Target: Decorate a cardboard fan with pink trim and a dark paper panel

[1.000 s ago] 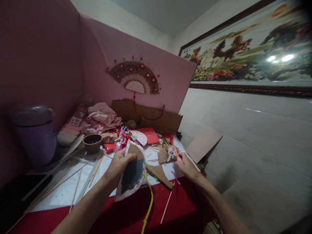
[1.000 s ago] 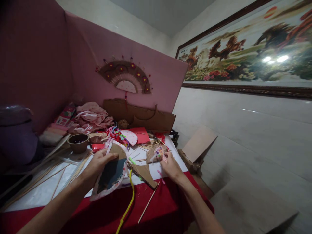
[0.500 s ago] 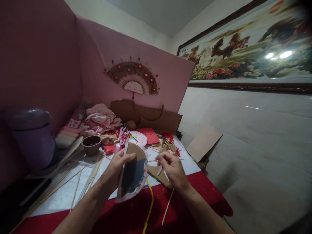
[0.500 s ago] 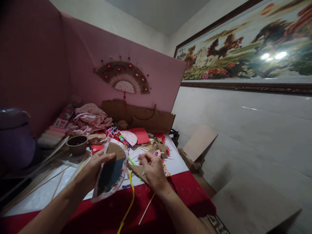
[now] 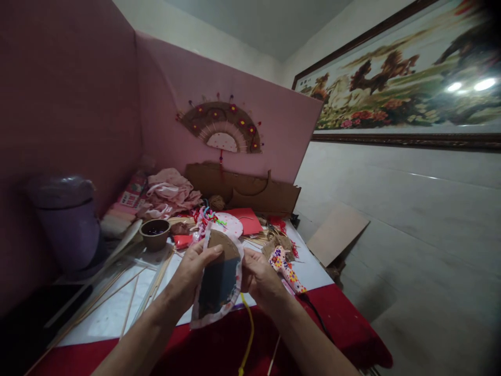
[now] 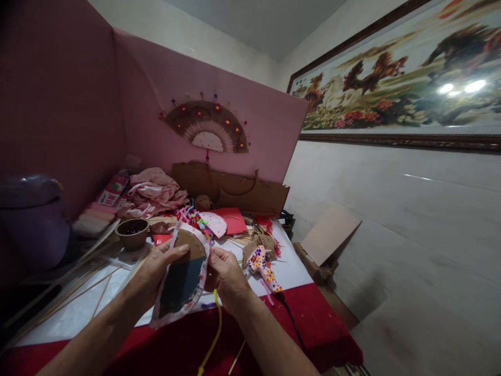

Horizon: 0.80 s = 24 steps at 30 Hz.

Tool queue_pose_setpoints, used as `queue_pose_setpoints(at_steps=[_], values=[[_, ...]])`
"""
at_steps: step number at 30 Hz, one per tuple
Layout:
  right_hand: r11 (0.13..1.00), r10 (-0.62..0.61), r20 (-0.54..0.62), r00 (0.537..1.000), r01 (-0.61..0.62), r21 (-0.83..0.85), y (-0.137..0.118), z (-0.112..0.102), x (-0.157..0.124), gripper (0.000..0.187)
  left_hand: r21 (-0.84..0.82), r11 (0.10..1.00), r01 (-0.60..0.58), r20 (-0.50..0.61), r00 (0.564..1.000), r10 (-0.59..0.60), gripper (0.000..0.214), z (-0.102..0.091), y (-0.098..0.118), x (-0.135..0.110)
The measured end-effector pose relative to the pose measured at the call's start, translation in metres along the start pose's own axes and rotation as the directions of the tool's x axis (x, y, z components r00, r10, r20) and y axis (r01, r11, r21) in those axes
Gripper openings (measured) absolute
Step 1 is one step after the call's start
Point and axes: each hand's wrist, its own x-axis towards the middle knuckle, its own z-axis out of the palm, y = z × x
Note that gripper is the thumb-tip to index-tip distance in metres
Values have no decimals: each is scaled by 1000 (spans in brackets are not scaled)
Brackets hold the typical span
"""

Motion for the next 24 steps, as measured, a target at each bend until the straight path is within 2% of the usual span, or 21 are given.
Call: queue_pose_setpoints(at_steps=[5,9,12,16,19,24], values=[[997,-73,5,997,73,-18,9,-1,1,34,59,998,-2,-22,1000,3,25,-1,-2,0],[977,-149,-45,988,140,-164,14,1,0,40,99,995,-30,-35,999,34,23,-4,-5,1],[963,-164,-77,983,142,-230,14,3,-2,43,132,990,-55,-63,996,64,22,-3,-6,3],[920,-203,-67,977,167,-355,14,1,-1,43,179,981,-73,-99,991,91,21,-1,-3,3],[839,-296,-39,954,241,-487,13,-1,-1,42,182,981,-65,-115,990,87,23,1,-3,3],[590,-436,6,900,291,-753,8,2,-3,38,161,986,-50,-149,986,75,24,1,-5,2]])
